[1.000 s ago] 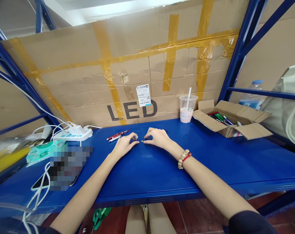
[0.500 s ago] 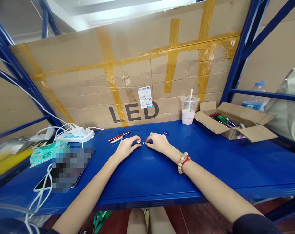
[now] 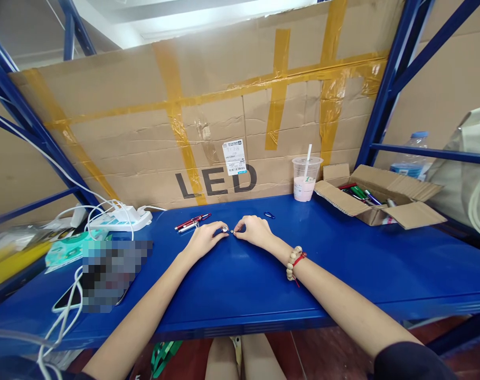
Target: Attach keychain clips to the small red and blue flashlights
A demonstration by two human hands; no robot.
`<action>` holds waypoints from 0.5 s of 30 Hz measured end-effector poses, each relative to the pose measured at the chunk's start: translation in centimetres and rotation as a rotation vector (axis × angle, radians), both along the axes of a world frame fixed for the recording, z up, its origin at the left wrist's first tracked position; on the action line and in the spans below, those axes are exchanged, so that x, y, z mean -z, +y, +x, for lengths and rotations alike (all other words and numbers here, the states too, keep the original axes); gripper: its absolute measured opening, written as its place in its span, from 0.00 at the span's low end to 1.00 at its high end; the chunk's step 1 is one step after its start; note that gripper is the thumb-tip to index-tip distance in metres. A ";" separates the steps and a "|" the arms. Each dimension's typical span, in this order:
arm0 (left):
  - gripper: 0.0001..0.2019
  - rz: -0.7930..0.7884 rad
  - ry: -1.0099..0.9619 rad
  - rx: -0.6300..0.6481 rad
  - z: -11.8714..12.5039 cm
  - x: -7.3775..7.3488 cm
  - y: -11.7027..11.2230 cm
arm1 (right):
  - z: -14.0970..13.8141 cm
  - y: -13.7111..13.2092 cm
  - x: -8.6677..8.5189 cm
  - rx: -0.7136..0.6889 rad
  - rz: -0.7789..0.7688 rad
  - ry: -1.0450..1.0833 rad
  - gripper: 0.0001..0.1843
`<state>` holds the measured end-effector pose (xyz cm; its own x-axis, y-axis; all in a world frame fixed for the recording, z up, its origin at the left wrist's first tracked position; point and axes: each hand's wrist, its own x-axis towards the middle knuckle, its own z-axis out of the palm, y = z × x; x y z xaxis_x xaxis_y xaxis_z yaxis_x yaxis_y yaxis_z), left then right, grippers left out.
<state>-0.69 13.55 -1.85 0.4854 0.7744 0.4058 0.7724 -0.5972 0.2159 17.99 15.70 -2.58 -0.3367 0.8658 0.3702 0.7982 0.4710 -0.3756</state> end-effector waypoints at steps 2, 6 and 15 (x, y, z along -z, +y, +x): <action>0.06 0.003 -0.002 -0.006 0.0 0.0 -0.1 | -0.1 -0.2 -0.3 0.021 0.064 0.062 0.07; 0.07 0.005 0.003 -0.017 0.0 -0.2 -0.2 | -0.4 -0.5 -0.6 -0.098 0.172 0.280 0.11; 0.09 0.029 0.035 -0.021 0.0 -0.2 -0.3 | -0.1 -0.9 -0.9 -0.227 0.256 0.245 0.10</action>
<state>-0.69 13.29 -1.63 0.4834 0.7726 0.4116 0.7915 -0.5866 0.1714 17.87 14.85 -1.71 -0.3835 0.6496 0.6565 0.5646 0.7275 -0.3899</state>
